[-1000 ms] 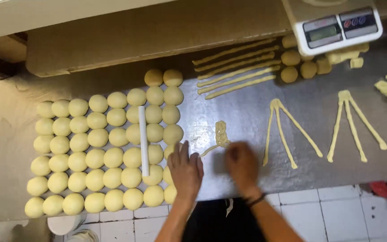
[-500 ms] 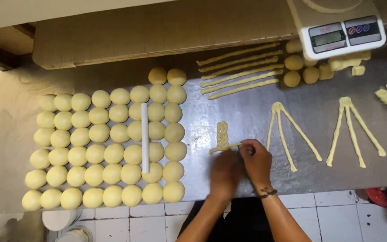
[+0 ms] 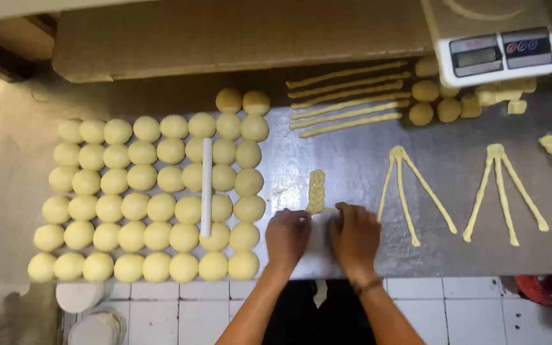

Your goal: Braiding dough into loaves and placing them on a baking tray.

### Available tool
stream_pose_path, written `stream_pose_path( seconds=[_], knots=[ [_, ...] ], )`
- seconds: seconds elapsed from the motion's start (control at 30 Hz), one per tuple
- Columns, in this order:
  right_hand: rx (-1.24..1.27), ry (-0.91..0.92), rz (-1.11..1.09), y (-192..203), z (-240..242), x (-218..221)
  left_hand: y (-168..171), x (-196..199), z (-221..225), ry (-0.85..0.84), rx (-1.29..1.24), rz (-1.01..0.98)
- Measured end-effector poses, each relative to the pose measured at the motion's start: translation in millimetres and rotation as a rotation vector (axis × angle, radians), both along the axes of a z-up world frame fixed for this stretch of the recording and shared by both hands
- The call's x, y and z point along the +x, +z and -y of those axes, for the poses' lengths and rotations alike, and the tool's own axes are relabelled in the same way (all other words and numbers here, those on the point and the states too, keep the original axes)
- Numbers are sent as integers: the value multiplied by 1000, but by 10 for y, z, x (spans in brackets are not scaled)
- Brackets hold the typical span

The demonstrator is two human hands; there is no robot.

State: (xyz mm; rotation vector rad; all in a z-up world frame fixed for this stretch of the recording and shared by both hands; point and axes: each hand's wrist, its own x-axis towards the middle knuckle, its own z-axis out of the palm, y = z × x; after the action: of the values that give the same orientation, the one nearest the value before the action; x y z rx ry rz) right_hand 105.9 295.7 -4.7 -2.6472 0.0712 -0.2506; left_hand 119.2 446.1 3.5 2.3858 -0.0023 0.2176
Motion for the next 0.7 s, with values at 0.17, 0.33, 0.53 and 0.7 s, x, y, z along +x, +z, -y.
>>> stream_pose_path(
  seconds=[0.17,0.33,0.53,0.7],
  knots=[
    [164,-14,-17,-17,3,37,-267,-232,228,-97,306,237],
    [-255,398,115,-275,17,-148,-199,-491,143,-124,32,160],
    [28,327,-92,208,145,-71,-268,-405,318,312,38,116],
    [163,264,-31,406,711,-135,-186,-359,535,273,234,222]
  ],
)
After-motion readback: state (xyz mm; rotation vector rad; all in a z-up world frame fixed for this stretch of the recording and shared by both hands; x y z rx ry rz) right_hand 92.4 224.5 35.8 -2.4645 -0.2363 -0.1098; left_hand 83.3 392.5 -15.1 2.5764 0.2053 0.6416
